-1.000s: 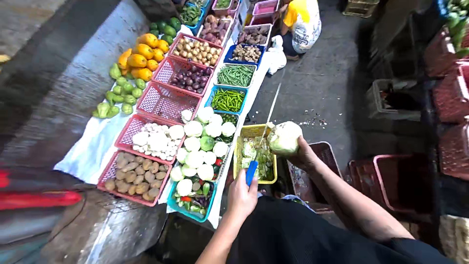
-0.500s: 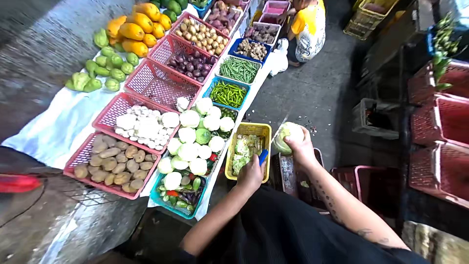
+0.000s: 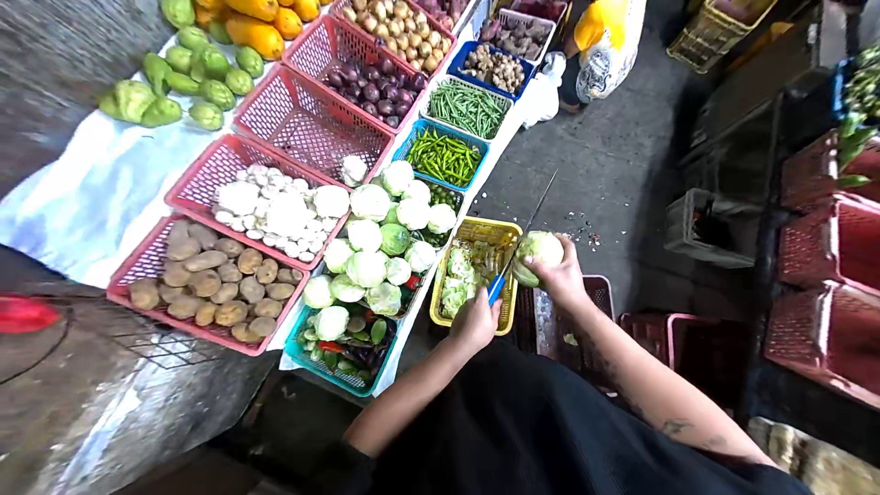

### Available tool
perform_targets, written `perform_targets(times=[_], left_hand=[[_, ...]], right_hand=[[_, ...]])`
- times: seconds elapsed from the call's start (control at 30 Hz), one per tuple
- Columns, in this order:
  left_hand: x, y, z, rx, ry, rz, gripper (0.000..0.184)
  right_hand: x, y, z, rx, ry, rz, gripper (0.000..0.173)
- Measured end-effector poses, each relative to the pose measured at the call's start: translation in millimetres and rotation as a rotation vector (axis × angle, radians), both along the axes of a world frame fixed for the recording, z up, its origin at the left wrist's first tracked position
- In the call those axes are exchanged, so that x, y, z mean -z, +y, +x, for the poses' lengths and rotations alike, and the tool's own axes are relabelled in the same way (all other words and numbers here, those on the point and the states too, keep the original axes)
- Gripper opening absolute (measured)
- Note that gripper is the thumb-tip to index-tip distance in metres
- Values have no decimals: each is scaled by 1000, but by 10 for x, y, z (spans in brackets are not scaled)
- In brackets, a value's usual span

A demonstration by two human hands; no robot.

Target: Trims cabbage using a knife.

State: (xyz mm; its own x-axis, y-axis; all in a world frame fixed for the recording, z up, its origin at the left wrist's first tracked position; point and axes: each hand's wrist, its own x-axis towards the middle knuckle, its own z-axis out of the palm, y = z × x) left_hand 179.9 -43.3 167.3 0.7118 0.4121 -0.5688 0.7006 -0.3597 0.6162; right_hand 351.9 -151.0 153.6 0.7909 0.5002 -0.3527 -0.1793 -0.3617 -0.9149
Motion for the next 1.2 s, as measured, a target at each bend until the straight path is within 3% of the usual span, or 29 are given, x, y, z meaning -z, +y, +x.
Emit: perform_targets(times=[0.1, 0.23, 0.3, 0.33, 0.43, 0.5, 0.6, 0.7, 0.8, 0.93, 1.07, 1.2], left_hand=[[-338, 143, -12, -30, -29, 11, 47], [-935, 232, -61, -220, -477, 259, 40], [-838, 157, -76, -285, -593, 328, 38], [-634, 108, -104, -274, -532, 295, 40], [230, 10, -333, -85, -18, -8, 49], [494, -10, -457, -29, 149, -89, 49], [238, 93, -387, -50, 150, -65, 48], [-12, 288, -202, -169, -7, -59, 47], [-189, 344, -130, -314, -188, -105, 50], [-390, 304, -127, -410, -413, -227, 46], [-287, 226, -163, -415, -504, -234, 41], [-152, 131, -258, -434, -446, -185, 40]], right_hand=[[198, 34, -74, 2, 69, 20, 92], [224, 43, -140, -13, 86, 53, 93], [148, 67, -127, -31, 76, 56, 94], [103, 98, -109, -33, 69, 55, 93], [35, 153, -60, -23, 53, 45, 91], [100, 156, 27, -25, 28, 24, 91], [198, 91, 137, -40, 89, 23, 90], [238, 30, 198, -68, 289, 199, 88], [-7, -45, 139, -119, 476, 449, 86], [-357, -182, 143, -199, 652, 740, 97], [-119, -290, 144, -80, 719, 627, 104], [432, -112, 1, 22, 738, 503, 76]])
